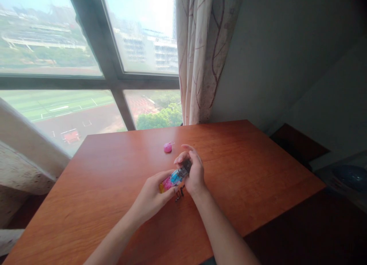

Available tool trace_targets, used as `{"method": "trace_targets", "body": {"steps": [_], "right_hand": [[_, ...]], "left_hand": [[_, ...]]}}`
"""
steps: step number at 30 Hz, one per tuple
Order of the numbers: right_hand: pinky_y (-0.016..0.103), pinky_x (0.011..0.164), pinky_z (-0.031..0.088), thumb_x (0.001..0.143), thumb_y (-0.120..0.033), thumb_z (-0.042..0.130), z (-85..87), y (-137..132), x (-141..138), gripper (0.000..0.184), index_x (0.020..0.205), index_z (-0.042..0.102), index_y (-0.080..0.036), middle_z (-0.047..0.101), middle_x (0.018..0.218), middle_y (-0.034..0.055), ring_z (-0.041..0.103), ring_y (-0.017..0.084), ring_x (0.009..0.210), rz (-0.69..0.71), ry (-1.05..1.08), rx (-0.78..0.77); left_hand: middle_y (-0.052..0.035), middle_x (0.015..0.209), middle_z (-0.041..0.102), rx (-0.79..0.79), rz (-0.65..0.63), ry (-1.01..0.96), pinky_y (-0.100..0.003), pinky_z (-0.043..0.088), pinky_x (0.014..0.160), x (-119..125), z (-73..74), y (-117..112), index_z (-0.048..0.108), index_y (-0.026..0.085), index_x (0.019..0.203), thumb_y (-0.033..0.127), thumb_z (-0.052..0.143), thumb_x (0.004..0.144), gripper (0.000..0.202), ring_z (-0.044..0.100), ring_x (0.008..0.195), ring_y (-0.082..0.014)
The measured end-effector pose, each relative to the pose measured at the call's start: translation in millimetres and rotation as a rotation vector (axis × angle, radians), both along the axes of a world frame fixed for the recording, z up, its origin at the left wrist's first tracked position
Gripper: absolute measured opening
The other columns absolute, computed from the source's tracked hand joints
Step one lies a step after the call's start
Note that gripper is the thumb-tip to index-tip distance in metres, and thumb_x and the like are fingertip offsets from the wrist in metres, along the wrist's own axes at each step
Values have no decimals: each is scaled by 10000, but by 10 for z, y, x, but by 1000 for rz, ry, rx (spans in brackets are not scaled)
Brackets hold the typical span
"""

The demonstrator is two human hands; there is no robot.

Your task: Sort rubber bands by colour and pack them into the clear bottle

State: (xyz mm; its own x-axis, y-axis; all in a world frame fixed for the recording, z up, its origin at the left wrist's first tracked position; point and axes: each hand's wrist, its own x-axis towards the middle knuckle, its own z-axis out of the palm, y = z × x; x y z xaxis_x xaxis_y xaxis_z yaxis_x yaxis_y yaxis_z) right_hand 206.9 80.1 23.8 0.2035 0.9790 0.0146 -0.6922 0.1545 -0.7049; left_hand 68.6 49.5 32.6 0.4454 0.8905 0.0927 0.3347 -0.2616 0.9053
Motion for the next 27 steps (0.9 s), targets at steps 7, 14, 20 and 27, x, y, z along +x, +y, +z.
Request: {"method": "trace_targets", "body": {"steps": [7,14,20,27], "right_hand": [[215,548,427,696,-178,509,-1,-32,26,354,1031,610,-232,638,668,-28,589,131,608,84,141,50],[210,565,448,621,-85,580,47,-39,41,316,883,661,-241,567,644,-62,543,108,615,115,180,27],[208,662,486,615,-25,613,74,-49,70,269,771,673,-235,574,672,-55,587,103,710,219,213,59],[298,850,515,599,4,604,59,-62,103,244,689,666,-215,671,821,-15,664,160,909,317,164,50]], "left_hand": [[-52,1100,742,4,36,-37,-320,513,898,6,-39,5,685,176,1168,263,657,817,363,675,991,-245],[-64,1082,737,-19,52,-67,-328,514,903,1,-32,6,683,155,1166,276,671,811,376,670,986,-248],[-77,1083,734,14,56,-84,-336,512,909,-7,-2,-1,687,163,1160,294,675,811,373,665,988,-251],[-73,1053,718,137,53,-35,-306,502,879,-19,63,-1,692,172,1095,256,658,815,295,656,949,-226]]}}
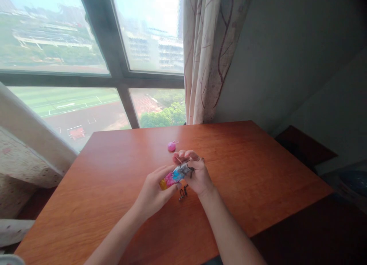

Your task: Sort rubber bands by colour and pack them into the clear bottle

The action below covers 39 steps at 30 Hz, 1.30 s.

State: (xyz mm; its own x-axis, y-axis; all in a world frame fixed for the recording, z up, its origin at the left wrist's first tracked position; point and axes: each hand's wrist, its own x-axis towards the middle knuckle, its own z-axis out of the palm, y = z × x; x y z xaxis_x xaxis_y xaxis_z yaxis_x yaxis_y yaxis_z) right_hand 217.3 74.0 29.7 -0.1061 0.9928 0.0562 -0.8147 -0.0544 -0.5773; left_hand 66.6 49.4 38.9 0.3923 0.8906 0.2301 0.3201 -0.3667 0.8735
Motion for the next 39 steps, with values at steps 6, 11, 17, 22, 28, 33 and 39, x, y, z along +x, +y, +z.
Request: {"method": "trace_targets", "body": {"steps": [6,11,17,22,28,33,39], "right_hand": [[287,799,523,600,-26,590,-80,21,-25,237,711,708,-199,675,810,7,660,169,844,117,-70,15],[290,827,516,590,-12,580,-115,57,-20,238,693,683,-200,652,731,-14,620,128,742,36,-39,-16],[284,787,503,627,-77,575,-59,41,1,152,673,656,-197,612,717,-15,587,128,713,-6,8,-10],[292,721,504,710,-182,599,-42,27,-4,67,686,658,-204,610,724,-7,576,144,718,-3,42,-22],[268,740,520,744,-207,622,-85,72,19,47,724,664,-204,638,728,-24,592,117,713,-53,225,-187],[227,644,527,784,-231,609,-100,127,68,86,765,680,-185,655,700,-14,601,105,652,-113,321,-277],[200,581,535,809,-249,606,-77,158,148,94,791,670,-181,664,671,-17,615,95,616,-201,315,-357]], "left_hand": [[-72,1063,711,48,26,44,-296,492,872,-25,-58,14,691,180,1113,222,654,808,311,656,960,-223],[-87,1114,708,4,25,45,-332,494,896,-10,-101,33,672,179,1149,252,647,820,337,652,997,-243],[-72,1154,712,-29,14,6,-325,483,939,10,-95,32,658,179,1177,242,648,820,363,657,1037,-243],[-70,1150,716,-30,10,20,-317,479,935,-2,-106,39,657,173,1181,236,651,818,368,660,1031,-238],[-46,1141,718,-31,0,36,-296,475,922,-11,-112,37,658,195,1179,252,648,833,351,658,1013,-222],[-44,1117,720,-39,-27,71,-283,476,902,-14,-93,31,657,188,1170,242,643,834,340,660,992,-215],[-25,1134,716,-46,-104,92,-269,467,915,-44,-77,23,653,211,1183,194,633,828,356,657,1013,-204]]}}
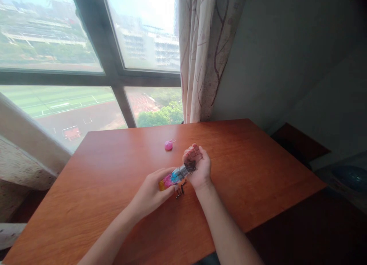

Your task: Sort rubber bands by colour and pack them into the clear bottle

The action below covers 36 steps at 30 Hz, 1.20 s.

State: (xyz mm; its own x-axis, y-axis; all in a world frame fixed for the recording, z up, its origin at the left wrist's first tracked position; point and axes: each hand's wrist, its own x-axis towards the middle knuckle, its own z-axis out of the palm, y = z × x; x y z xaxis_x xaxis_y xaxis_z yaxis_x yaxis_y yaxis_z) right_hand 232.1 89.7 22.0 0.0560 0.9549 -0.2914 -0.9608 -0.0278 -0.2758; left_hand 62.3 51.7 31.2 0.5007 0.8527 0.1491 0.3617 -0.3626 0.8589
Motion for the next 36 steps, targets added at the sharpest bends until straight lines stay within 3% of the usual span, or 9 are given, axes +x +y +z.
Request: {"method": "trace_targets", "body": {"steps": [4,10,14,18,22,27,31,36], "right_hand": [[139,496,477,836,-260,609,1,18,-25,85,805,642,-188,606,602,-56,555,53,511,-57,-43,-39],[127,362,309,815,-371,685,-38,1,-138,211,795,600,-178,622,600,-47,520,55,458,-195,-412,122],[154,415,372,830,-409,659,-28,-36,-156,238,842,602,-178,678,642,-15,594,87,508,-214,-521,130],[195,504,444,870,-391,539,12,-93,-163,315,1092,610,-179,760,857,63,666,125,595,-108,-542,190],[239,618,491,878,-364,451,48,-138,-185,426,1263,530,-201,764,967,76,702,154,704,-32,-532,256],[295,717,519,877,-360,427,86,-163,-206,462,1301,505,-193,766,946,75,714,183,792,-13,-497,264],[287,731,523,842,-265,434,104,-180,-210,502,1337,471,-195,763,948,69,713,172,830,-24,-421,247],[238,649,509,738,-131,474,114,-198,-215,606,1336,454,-226,734,1095,62,697,137,788,-9,-385,239]], "left_hand": [[-21,1146,714,-7,-34,1,-269,470,916,13,4,-5,651,222,1193,162,620,820,379,660,1013,-203],[-49,1136,710,28,1,37,-284,477,906,64,2,-26,654,203,1182,118,602,795,400,655,1017,-217],[-48,1109,710,57,24,68,-283,481,879,60,-9,-36,656,217,1170,151,606,810,369,658,991,-212],[-59,1108,705,83,54,71,-296,482,879,68,-33,-36,651,208,1168,194,610,826,345,657,991,-217],[-72,1107,702,104,86,59,-315,482,892,93,-46,-39,648,195,1161,226,613,834,330,653,1004,-226],[-70,1091,704,110,118,49,-310,483,890,109,-22,-43,652,194,1152,219,614,833,322,652,999,-223],[-61,1092,718,93,141,8,-291,492,863,113,-17,-34,665,200,1148,200,624,820,331,663,970,-215],[-54,1141,717,78,147,-36,-285,487,887,109,-40,-25,664,209,1177,198,643,815,362,663,994,-209]]}}
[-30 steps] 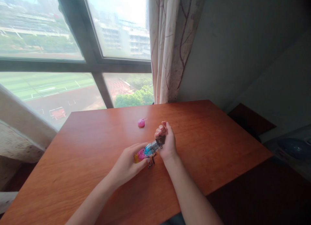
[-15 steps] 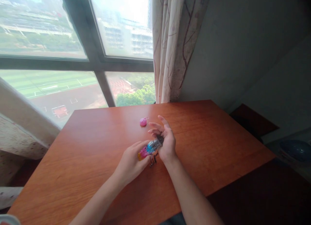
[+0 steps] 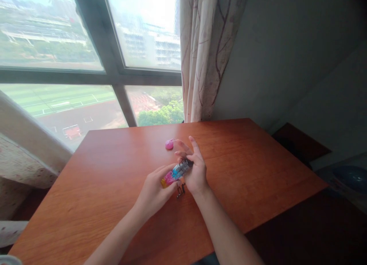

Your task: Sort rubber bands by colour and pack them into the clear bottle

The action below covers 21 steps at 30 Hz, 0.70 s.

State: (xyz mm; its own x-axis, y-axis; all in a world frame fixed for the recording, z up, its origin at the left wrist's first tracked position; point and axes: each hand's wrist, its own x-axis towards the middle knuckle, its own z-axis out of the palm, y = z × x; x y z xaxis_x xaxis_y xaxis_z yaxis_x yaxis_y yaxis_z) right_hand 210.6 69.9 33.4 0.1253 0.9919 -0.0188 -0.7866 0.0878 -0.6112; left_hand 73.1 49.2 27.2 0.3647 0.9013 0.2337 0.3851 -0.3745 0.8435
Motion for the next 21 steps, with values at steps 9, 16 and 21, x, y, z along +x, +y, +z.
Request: {"method": "trace_targets", "body": {"steps": [9,16,21], "right_hand": [[226,669,500,615,-16,485,-54,28,7,522,1080,605,-222,744,1051,37,686,133,831,47,-8,91],[293,867,515,598,8,517,-52,42,39,461,953,695,-226,761,964,0,688,161,969,173,8,63],[310,793,538,591,-14,524,-85,58,24,430,933,707,-199,765,870,20,699,199,935,265,-15,79]], "left_hand": [[-65,1111,720,-23,7,-24,-312,498,884,-1,40,-5,676,199,1143,224,654,816,329,659,985,-222],[-58,1056,707,52,23,-6,-288,506,834,-25,61,-10,674,199,1123,246,656,827,300,653,941,-209],[-65,1070,689,111,15,55,-286,494,863,-66,30,6,660,192,1125,225,646,829,298,643,966,-207]]}}
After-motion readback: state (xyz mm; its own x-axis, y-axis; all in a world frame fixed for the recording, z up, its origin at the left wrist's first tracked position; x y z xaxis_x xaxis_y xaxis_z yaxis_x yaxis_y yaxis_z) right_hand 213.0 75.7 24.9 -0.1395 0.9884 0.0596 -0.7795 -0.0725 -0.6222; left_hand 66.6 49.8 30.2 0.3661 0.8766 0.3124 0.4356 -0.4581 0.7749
